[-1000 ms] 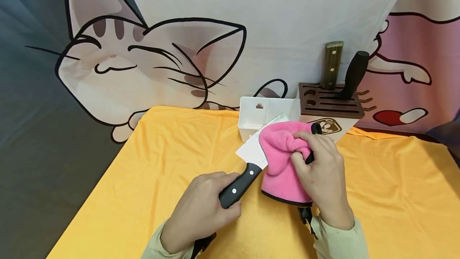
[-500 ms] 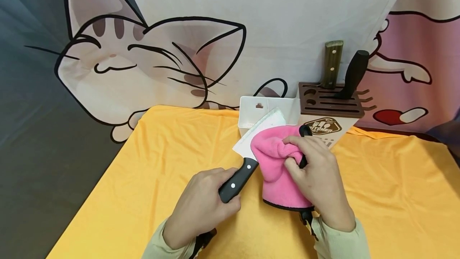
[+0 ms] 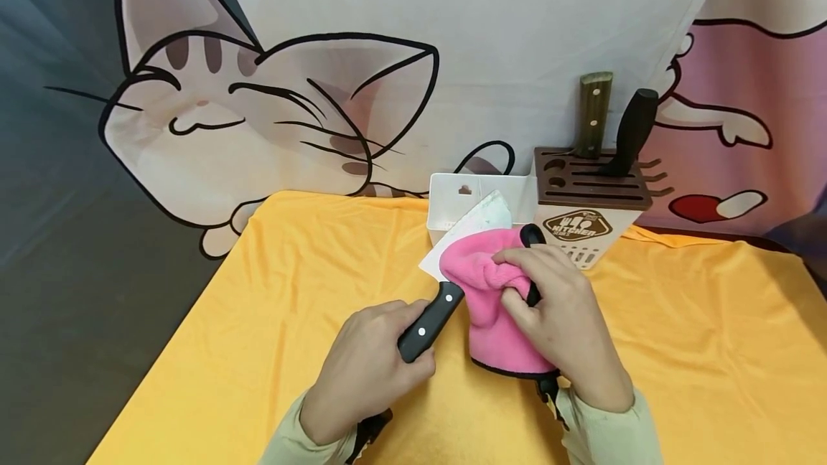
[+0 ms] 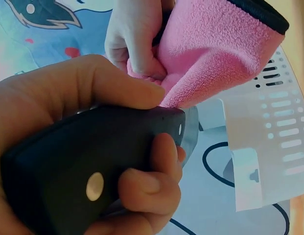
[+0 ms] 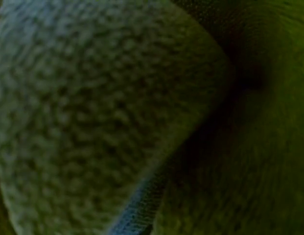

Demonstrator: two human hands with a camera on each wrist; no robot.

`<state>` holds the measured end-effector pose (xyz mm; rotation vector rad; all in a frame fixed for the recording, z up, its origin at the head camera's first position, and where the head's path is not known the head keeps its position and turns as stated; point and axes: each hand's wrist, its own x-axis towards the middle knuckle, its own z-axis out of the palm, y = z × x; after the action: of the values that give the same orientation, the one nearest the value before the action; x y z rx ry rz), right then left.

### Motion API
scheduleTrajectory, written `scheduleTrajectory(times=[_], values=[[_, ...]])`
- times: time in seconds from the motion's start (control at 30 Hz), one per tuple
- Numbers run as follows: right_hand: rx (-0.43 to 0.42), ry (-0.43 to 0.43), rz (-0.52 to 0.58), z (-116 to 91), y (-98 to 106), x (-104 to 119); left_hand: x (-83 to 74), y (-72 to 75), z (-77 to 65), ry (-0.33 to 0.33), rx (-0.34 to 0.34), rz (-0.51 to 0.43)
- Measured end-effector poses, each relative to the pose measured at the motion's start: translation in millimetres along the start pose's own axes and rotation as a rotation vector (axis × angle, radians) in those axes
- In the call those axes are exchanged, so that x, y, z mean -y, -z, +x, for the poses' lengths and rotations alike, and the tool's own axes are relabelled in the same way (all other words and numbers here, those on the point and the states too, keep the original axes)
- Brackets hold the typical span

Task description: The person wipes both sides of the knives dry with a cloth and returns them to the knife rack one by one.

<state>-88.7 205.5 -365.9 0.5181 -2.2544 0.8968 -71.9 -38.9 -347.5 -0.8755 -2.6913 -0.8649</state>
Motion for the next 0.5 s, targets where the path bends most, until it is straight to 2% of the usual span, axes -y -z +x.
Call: scheduleTrajectory(times=[0.23,0.37,0.5], values=[[0.000,0.041,0.042,1.0,-3.6,-0.5,-1.7,-2.9,0.0,-0.038,0.008,0.029],[0.025,0.038,0.053,1.9,-4.3,0.9,-2.7,-3.7,-0.8,-0.049,0.003,0.043],[0.013,0.043,0.066,2.4,-7.2,2.1,-3.7,-2.6,-2.3,-0.054,0.003,0.044]])
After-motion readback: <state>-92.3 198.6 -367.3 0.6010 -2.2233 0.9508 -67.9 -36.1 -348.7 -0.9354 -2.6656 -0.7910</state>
